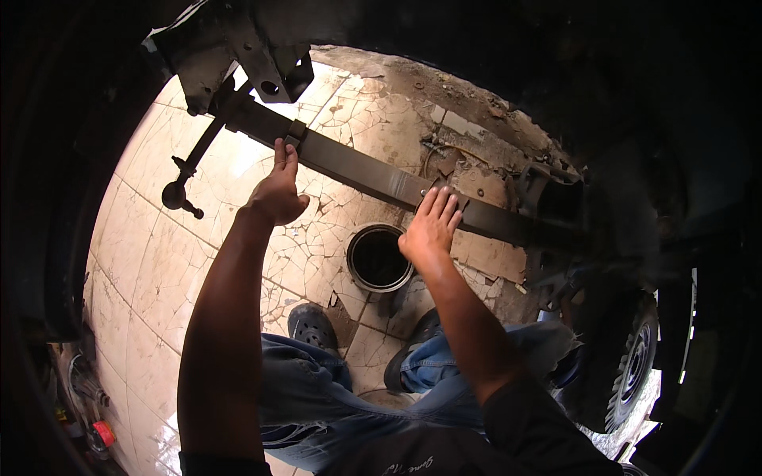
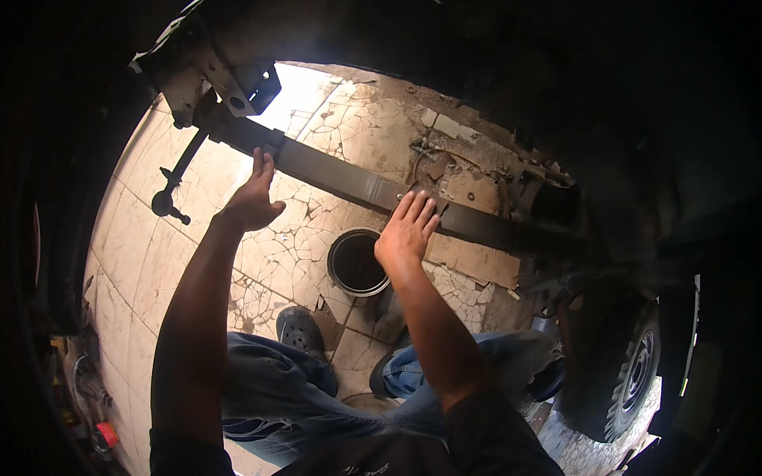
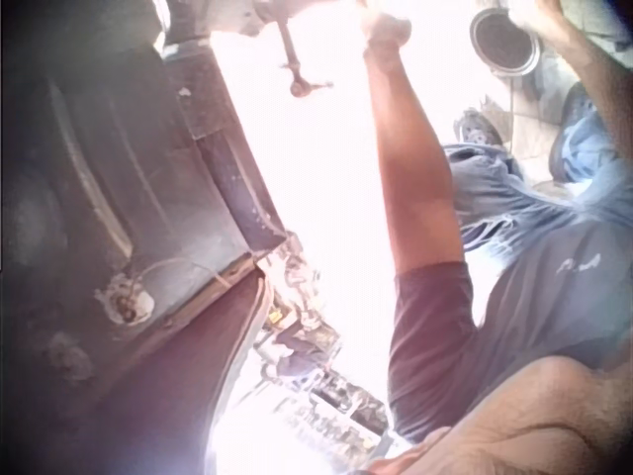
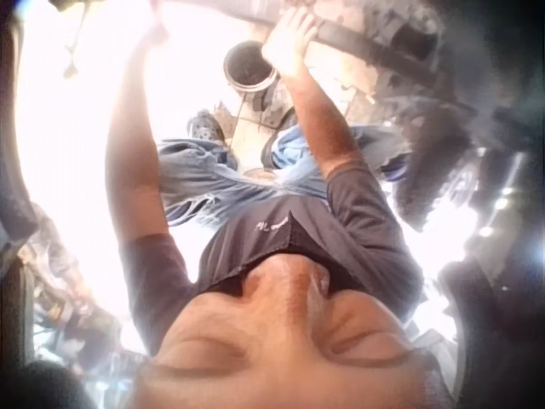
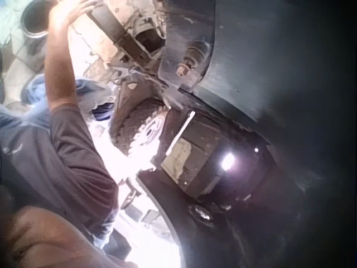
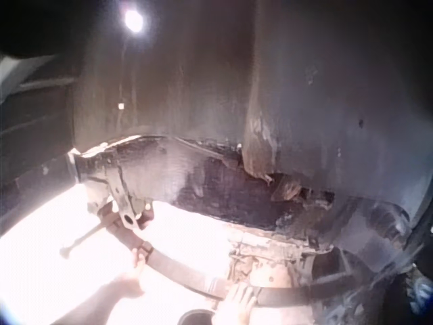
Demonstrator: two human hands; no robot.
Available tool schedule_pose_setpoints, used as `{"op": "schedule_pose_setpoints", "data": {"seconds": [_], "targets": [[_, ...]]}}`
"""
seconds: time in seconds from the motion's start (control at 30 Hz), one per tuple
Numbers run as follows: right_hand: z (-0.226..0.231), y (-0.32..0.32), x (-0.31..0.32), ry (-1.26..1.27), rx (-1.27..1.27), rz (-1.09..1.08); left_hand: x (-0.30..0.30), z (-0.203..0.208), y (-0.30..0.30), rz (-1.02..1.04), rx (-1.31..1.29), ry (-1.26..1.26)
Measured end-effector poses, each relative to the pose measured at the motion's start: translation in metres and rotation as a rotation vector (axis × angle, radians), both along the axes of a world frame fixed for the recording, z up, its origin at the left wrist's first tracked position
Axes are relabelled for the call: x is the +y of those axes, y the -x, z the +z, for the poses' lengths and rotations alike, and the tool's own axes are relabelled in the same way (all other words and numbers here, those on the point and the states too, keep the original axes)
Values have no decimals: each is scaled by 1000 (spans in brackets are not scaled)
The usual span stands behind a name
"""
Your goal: The person repeatedly wipes a long metal beam with their hands, moving along its length and returning to earlier sections. The hands contact the beam directly without visible tools. The beam remains in place under the vehicle throughout the clip.
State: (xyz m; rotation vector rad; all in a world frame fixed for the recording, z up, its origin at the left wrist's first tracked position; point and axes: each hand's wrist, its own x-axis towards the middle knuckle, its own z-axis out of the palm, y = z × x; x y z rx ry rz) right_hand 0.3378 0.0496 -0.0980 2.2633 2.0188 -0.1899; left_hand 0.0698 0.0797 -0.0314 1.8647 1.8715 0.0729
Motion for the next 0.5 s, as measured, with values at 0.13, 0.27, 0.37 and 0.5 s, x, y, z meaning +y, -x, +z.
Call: {"op": "schedule_pose_setpoints", "data": {"seconds": [0.13,0.27,0.37,0.5], "targets": [[-3,-11,7,-56,-43,63,1,-1,2,-1,-10,-13],[-12,-29,23,-52,-102,46,3,0,0,-14,-60,-11],[-13,-12,1,-32,-148,84,0,-5,3,8,-57,-12],[-8,-23,13,-46,-174,137,2,-7,4,4,-64,-41]]}}
